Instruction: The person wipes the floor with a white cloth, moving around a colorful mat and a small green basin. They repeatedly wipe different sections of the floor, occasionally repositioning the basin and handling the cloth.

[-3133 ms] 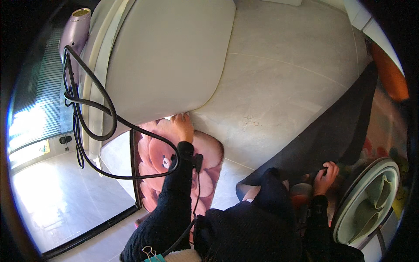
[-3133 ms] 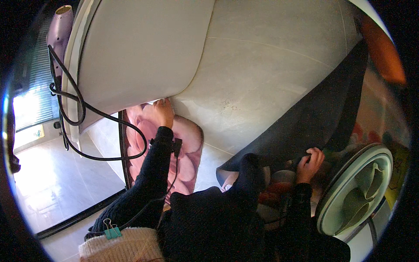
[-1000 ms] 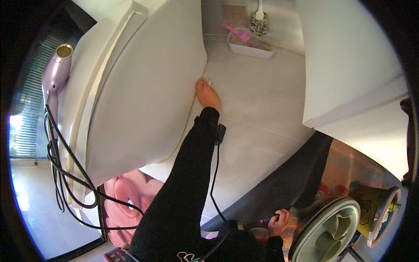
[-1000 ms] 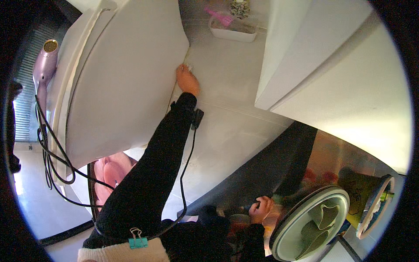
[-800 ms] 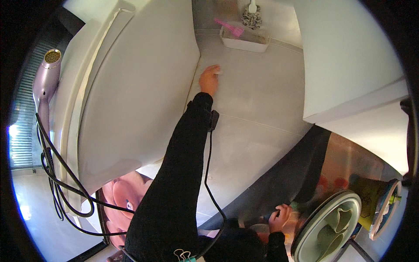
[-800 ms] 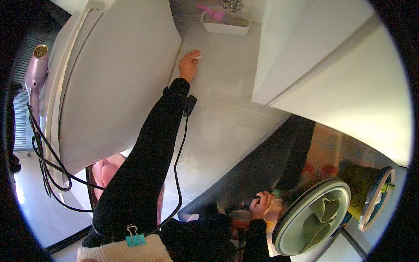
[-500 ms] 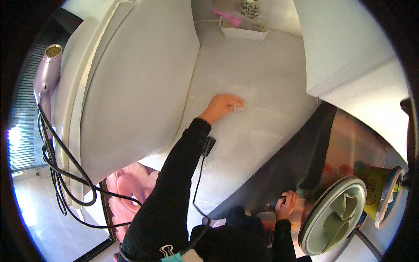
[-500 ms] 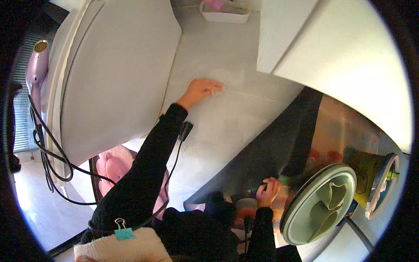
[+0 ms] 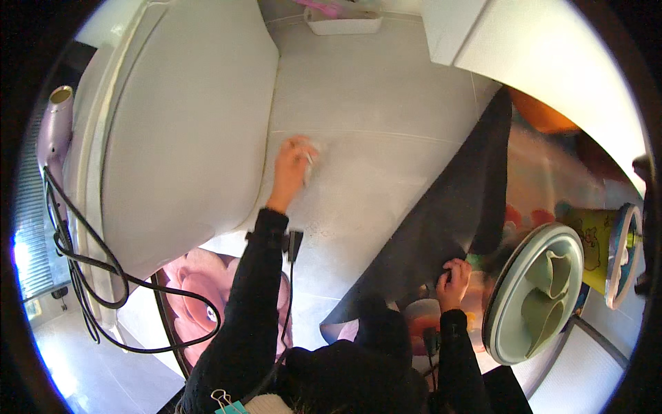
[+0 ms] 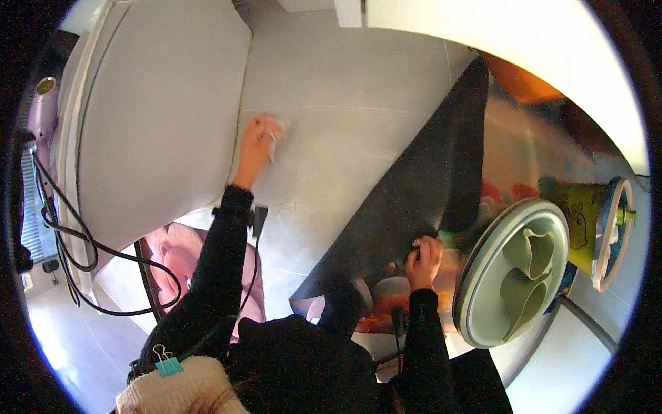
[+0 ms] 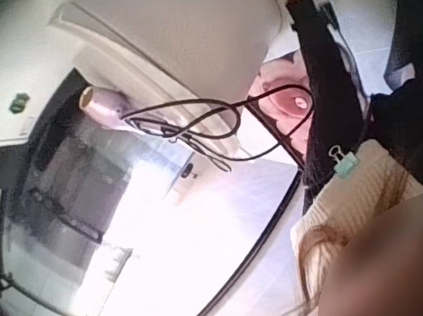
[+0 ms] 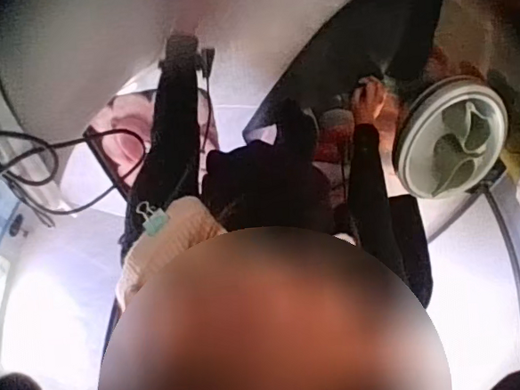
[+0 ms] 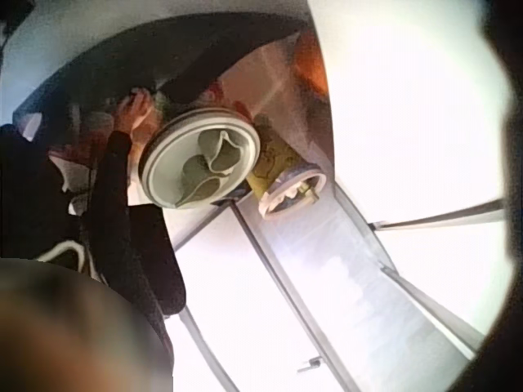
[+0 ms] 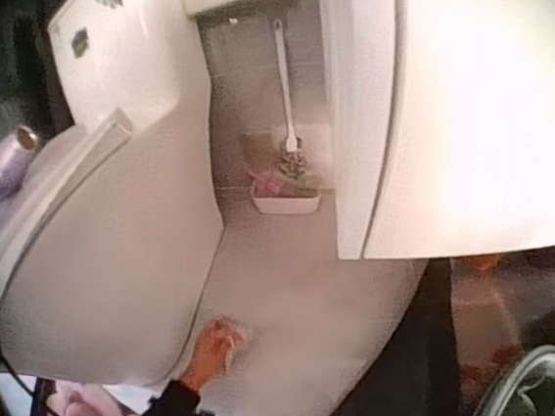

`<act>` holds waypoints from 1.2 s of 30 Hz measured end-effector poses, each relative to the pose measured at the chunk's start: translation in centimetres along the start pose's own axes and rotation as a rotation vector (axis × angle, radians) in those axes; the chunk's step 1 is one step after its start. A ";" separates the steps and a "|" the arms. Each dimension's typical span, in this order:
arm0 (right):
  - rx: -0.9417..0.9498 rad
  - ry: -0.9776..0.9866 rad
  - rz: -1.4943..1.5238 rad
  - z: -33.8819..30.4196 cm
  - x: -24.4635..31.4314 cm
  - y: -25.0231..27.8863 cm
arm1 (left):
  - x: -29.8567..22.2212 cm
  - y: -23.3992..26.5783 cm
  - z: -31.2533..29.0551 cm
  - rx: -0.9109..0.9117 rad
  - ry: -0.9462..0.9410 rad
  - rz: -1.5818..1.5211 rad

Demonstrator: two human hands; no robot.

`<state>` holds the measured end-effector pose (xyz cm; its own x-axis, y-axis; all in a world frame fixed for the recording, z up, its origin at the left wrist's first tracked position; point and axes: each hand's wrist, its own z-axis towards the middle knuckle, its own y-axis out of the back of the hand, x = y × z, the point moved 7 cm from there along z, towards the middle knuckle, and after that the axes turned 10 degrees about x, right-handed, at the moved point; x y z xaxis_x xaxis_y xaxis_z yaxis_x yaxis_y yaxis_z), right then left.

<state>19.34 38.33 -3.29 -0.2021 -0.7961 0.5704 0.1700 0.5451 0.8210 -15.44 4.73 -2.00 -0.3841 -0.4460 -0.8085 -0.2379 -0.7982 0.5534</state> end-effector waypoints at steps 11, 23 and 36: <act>-0.020 0.017 -0.046 -0.1 -0.3 -0.4 | -5.6 -16.4 12.9 0.233 -0.330 0.121; -0.093 0.049 -0.099 -1.4 -0.2 0.0 | -12.7 -20.9 1.0 0.774 -0.619 -0.044; -0.155 -0.022 -0.023 -4.9 -3.1 2.7 | -7.0 -6.7 -8.4 0.773 -0.351 0.032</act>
<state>25.18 41.01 -2.97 -0.2287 -0.8008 0.5535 0.3116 0.4784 0.8210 -3.68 9.84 -1.75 -0.6249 -0.2103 -0.7519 -0.7162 -0.2290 0.6593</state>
